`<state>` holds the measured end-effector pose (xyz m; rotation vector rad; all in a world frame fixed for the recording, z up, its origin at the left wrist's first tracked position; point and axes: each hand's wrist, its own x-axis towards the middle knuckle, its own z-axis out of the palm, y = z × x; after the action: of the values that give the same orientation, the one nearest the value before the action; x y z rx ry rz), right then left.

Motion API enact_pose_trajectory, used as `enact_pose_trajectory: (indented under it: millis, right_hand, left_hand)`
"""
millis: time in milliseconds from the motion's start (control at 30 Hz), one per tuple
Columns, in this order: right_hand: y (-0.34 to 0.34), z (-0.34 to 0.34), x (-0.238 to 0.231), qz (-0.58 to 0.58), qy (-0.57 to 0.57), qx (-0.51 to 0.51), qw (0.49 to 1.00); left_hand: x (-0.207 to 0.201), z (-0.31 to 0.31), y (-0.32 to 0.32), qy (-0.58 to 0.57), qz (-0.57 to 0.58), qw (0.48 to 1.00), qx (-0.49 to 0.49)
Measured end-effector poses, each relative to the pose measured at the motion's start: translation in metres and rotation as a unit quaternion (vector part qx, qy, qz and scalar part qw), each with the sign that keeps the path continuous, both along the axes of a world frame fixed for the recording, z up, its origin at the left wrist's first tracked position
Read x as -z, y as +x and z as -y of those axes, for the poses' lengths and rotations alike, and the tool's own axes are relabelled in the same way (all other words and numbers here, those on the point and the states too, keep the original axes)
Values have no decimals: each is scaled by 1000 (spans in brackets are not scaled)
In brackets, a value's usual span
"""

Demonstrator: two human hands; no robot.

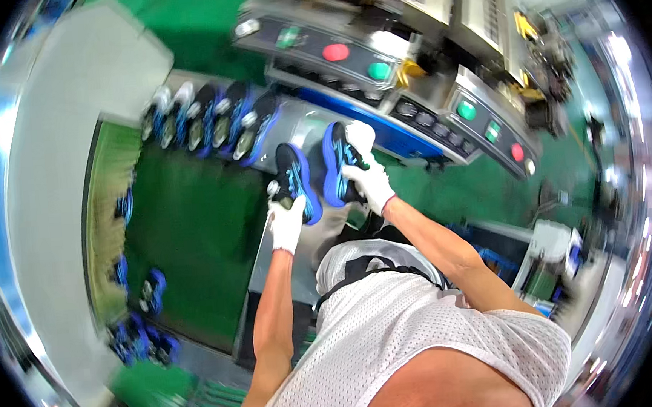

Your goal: The person repeatedly picks up blue and black sneakers from a green conveyor belt and places them into a metal jig on a machine. They press a button to activate the machine, which appears to press or stamp the shoe, then remove the shoe and place it on a metal tray. This cycle is repeated for multiple pairs of shoes.

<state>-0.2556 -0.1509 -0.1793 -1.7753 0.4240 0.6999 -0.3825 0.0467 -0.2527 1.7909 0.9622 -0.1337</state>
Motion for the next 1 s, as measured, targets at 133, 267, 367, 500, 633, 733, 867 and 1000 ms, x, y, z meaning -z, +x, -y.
enact_pose_trajectory:
  millis: [133,267,367,500,633,733,867,1000]
  right_hand:
    - [-44,101,-25,3,17,107,994]
    - [-91,191,-58,64,25,280,958]
    - [-139,252,-103,50,24,452,890]
    - [-237,337,-118,133,12,608,782]
    - [-329,408,-149,185,-13,779,599]
    - [-387,474,-170,284,-116,807,504]
    - [-441,561,-184,75,-497,716,485]
    - [-468,657,-130,-54,-528,689,493]
  left_hand:
    - [-31,78,35,-35,-13,985,168]
    - [-100,176,61,47,39,939,340]
    - [-131,255,74,24,28,883,468]
    - [-172,365,40,51,69,774,628]
    - [-191,502,17,-19,104,668,737]
    - [-223,617,-2,-210,184,569,774]
    - [-258,772,-25,-93,259,489,828]
    - [-218,884,-63,-86,332,447,826]
